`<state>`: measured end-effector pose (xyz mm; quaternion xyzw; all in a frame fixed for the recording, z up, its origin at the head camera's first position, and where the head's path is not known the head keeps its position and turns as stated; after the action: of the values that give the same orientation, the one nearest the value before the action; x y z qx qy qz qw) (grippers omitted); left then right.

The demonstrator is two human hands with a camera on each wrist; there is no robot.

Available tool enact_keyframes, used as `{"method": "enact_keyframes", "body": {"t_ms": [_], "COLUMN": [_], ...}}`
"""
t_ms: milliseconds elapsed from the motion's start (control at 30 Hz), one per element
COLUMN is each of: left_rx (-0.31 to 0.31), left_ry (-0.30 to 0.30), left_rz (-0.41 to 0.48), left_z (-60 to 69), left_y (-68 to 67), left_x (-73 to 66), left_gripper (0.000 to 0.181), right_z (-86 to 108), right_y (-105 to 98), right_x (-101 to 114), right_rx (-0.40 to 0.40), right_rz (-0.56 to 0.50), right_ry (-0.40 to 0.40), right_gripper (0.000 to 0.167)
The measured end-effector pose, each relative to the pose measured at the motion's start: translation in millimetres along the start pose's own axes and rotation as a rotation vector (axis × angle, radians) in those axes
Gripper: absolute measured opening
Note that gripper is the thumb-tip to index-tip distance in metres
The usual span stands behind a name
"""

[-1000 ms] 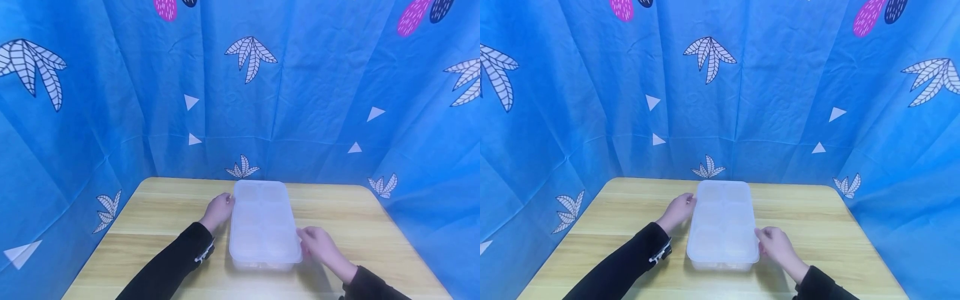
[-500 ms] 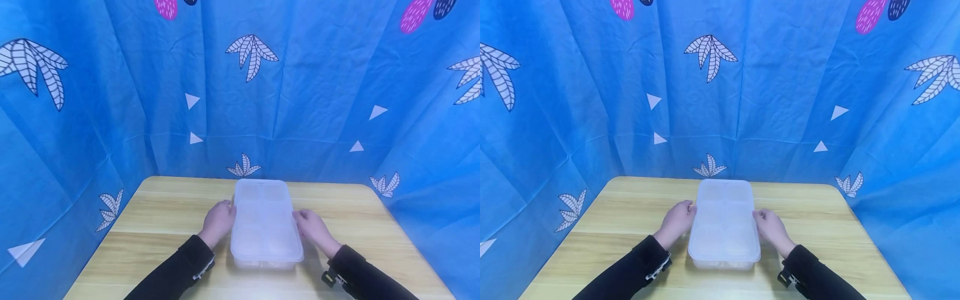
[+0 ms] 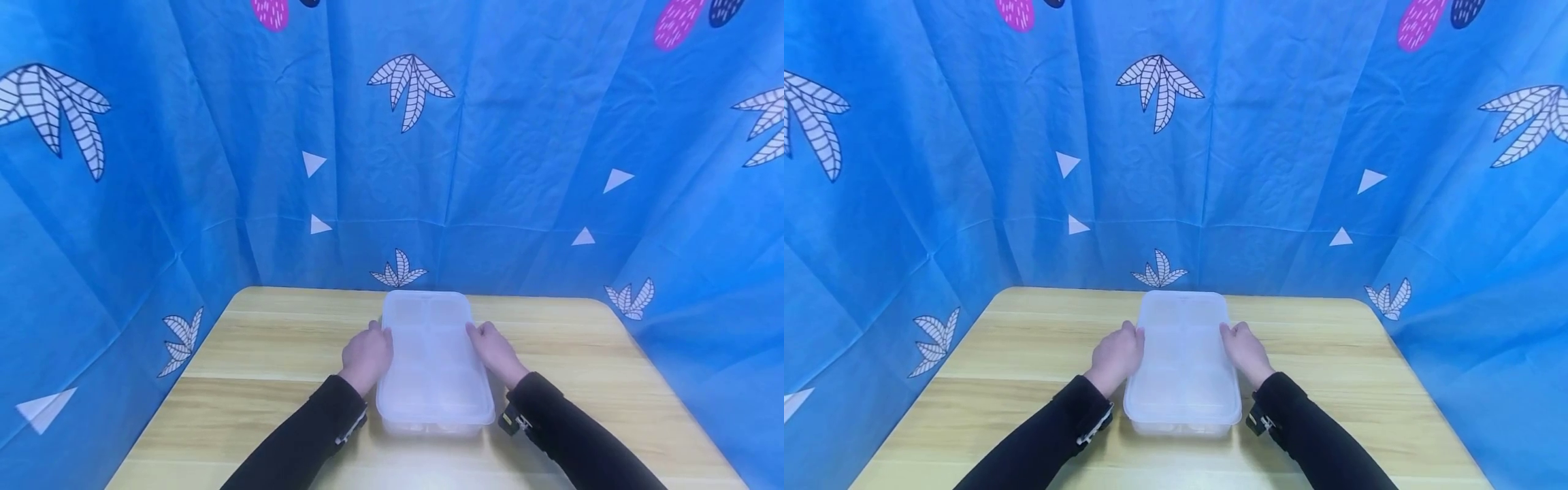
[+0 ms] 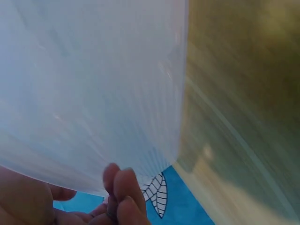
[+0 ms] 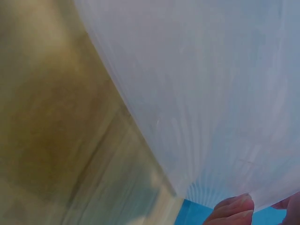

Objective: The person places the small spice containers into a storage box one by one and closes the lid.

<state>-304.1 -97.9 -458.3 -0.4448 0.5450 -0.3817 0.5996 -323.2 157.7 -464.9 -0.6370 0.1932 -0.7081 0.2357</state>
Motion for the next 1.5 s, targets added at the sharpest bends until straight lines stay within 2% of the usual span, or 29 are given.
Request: {"method": "enact_keyframes", "body": {"t_ms": [233,367,667,833,1067,1300,1500], "left_rx": [0.054,0.076,0.109,0.123,0.109,0.121,0.12], "left_ry": [-0.076,-0.101,-0.055,-0.006,0.044,0.067,0.067], "left_rz": [-0.006,-0.013,0.043,0.126,0.277,0.358,0.37], "left_z": [-9.2,-11.0,-14.3,-16.5,-16.1,-15.3,-18.6], "left_y": [6.0,9.4,9.2,11.1,16.5,22.3,25.8], "left_x": [0.0,1.5,4.7,6.6,9.4,10.9,14.0], "left_gripper": [0.063,0.062,0.059,0.059,0.059,0.06,0.059], "right_z": [-3.5,-6.0,-10.9,-11.1,-10.8,-12.6,-13.5], "right_y": [8,13,13,13,13,14,15], "right_x": [1,0,0,-2,-6,-10,-11], "right_rx": [0.057,0.06,0.032,0.038,0.014,0.034,0.059], "right_rz": [-0.013,0.007,0.06,0.04,-0.001,-0.058,-0.089], "right_ry": [0.037,0.048,0.004,-0.011,-0.081,-0.062,-0.047], "right_gripper": [0.077,0.082,0.07,0.067,0.064,0.065,0.065]}}
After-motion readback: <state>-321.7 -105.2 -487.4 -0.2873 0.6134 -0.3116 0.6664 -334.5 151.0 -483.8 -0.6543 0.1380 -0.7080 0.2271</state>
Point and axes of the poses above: each hand's wrist, its own z-axis away from the middle knuckle, its own y-axis out of the palm, x = y × z, the point moved 4 cm from there along -z, towards the middle knuckle, and after that the axes turned 9 degrees about -z, right-handed, at the moved point
